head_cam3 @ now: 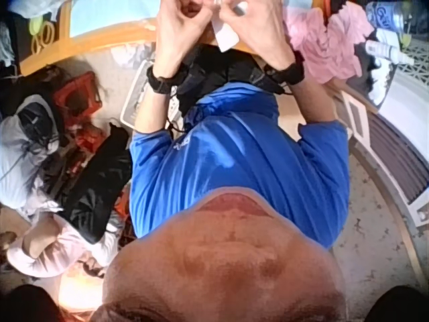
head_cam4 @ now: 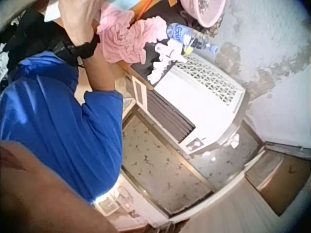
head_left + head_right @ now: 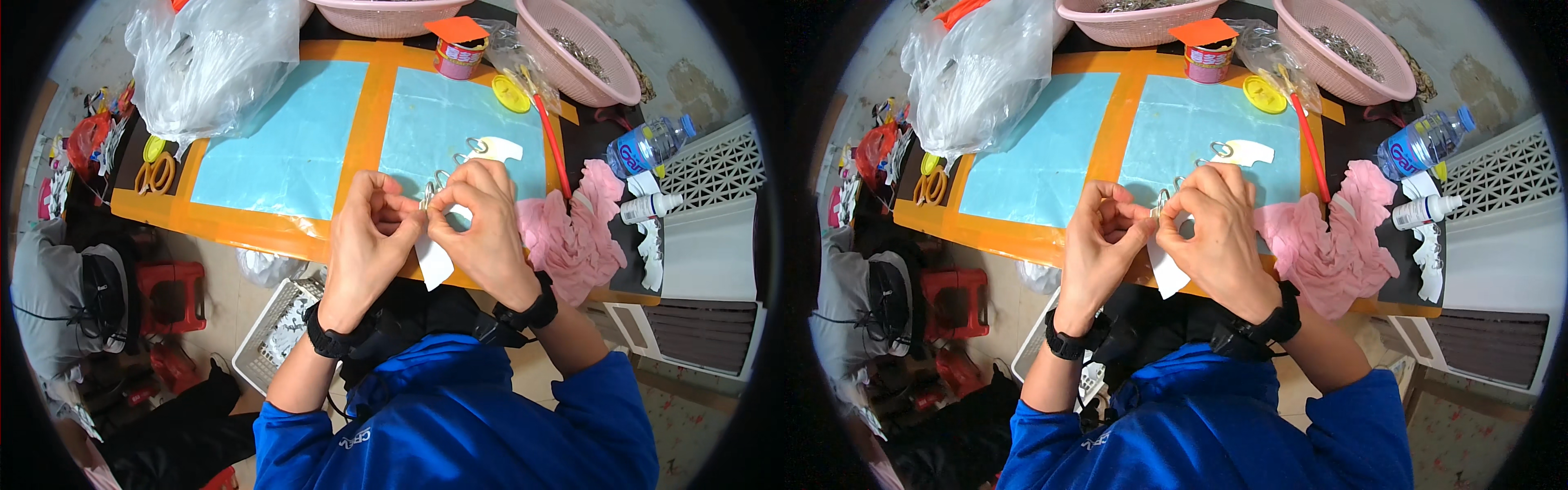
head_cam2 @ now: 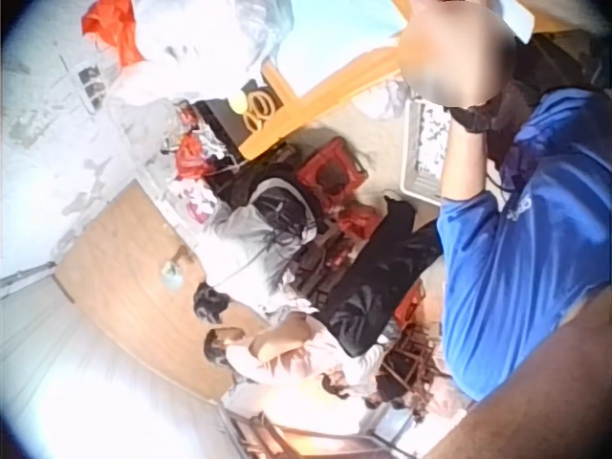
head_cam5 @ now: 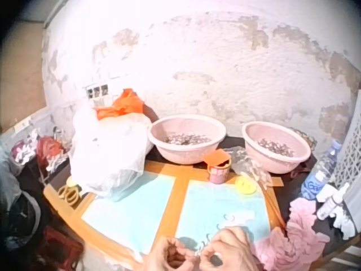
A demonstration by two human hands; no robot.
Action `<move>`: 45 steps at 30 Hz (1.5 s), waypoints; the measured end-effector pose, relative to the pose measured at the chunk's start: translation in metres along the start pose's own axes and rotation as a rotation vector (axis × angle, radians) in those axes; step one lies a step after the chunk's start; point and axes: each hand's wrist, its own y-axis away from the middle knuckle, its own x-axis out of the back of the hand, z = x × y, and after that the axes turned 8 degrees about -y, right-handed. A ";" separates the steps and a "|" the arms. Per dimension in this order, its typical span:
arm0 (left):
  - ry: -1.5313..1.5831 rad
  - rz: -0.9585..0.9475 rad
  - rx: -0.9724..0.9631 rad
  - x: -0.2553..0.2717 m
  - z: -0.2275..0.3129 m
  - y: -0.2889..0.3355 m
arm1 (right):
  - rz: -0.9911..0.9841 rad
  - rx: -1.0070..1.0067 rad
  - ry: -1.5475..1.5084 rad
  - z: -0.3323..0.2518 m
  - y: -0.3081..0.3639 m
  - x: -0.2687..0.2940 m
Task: The recorder applies glue and attaches metal rings to a white shoe component.
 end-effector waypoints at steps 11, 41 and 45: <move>-0.054 0.053 -0.001 -0.003 -0.005 -0.002 | 0.005 0.010 0.063 0.010 0.008 0.019; -0.037 0.114 -0.096 -0.017 -0.001 0.013 | 0.134 -0.010 0.010 0.003 0.006 -0.006; -0.004 0.104 -0.055 -0.016 -0.001 0.010 | 0.132 0.022 0.012 0.000 0.005 -0.006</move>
